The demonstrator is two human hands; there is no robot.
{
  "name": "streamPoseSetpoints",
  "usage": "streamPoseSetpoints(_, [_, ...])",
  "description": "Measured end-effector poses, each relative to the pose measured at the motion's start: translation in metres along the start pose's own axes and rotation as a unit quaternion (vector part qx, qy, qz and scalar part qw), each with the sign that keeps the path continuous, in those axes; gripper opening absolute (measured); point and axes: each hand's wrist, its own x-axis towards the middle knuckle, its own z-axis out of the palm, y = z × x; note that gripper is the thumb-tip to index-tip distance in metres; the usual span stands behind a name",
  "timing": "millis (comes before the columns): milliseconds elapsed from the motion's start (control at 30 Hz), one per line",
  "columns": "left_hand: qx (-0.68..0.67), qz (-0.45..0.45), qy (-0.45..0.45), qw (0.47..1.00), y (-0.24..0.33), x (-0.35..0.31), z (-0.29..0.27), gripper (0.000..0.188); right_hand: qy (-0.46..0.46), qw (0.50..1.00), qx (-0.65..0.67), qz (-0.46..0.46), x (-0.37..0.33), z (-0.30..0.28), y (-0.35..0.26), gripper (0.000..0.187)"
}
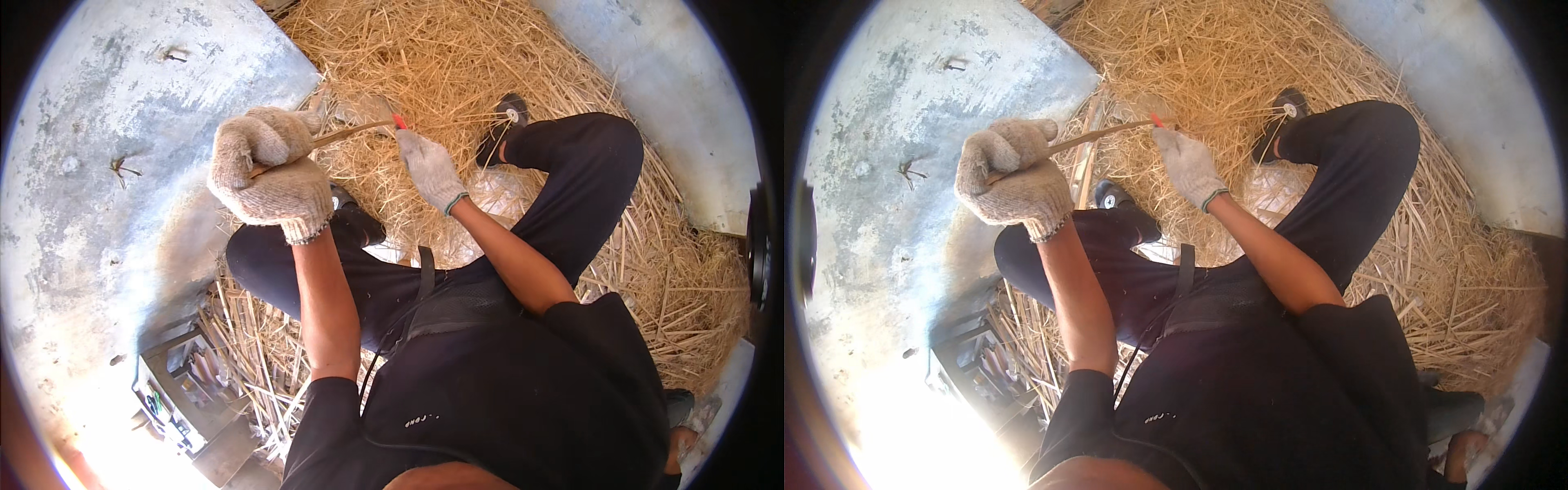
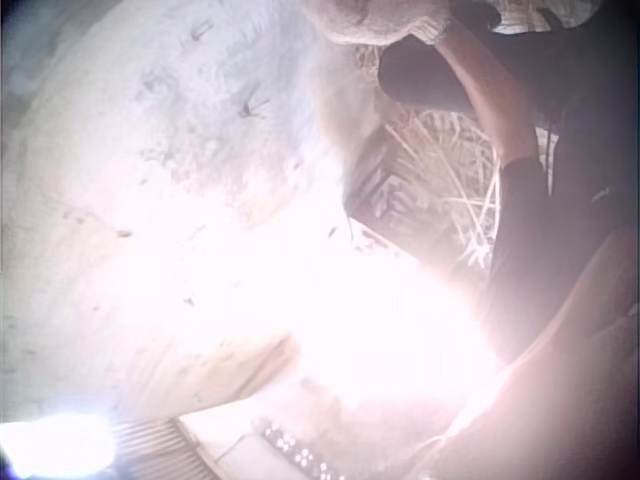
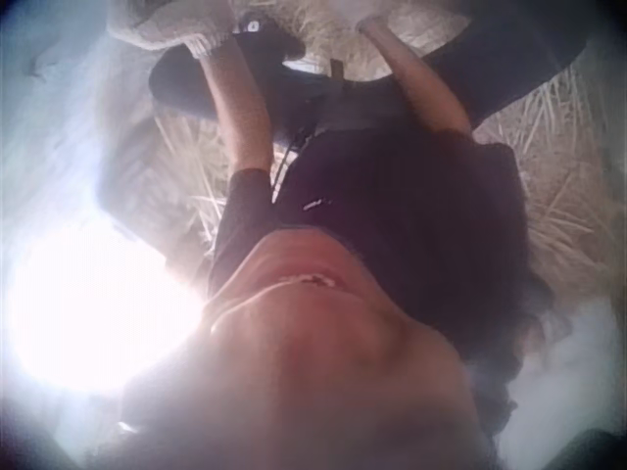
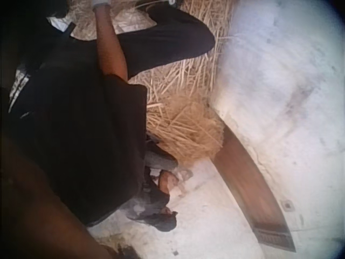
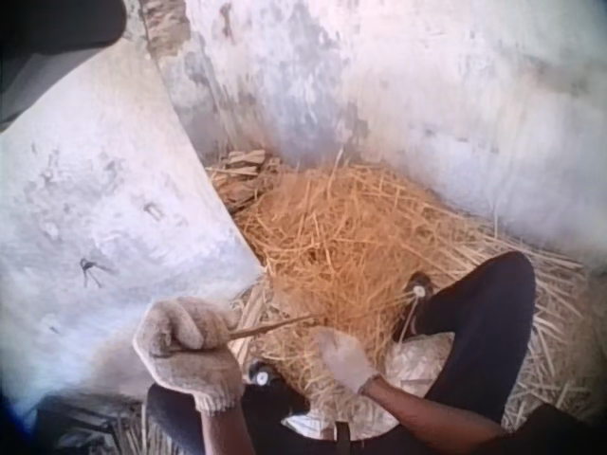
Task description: The person strips bark from a wooden branch using a small knife.
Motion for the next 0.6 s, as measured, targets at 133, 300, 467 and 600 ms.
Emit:
streamPoseSetpoints(133, [0.033,-0.008,0.023,0.999,0.006,-0.006,0.017,0.033,-0.057,0.995,0.051,-0.065,-0.019,0.011,-0.023,0.076])
streamPoseSetpoints(300, [-0.030,-0.051,-0.048,0.997,0.007,-0.006,0.024,0.034,-0.092,0.978,-0.074,0.174,0.012,0.001,0.072,0.073])
streamPoseSetpoints(467, [0.003,-0.085,-0.039,0.996,0.012,-0.008,0.024,0.035,0.078,0.996,0.026,-0.026,0.008,0.010,0.043,0.060])
streamPoseSetpoints(600, [0.055,-0.103,0.053,0.992,0.012,-0.006,0.019,0.030,0.045,0.996,0.012,-0.075,0.006,0.006,0.016,0.048])
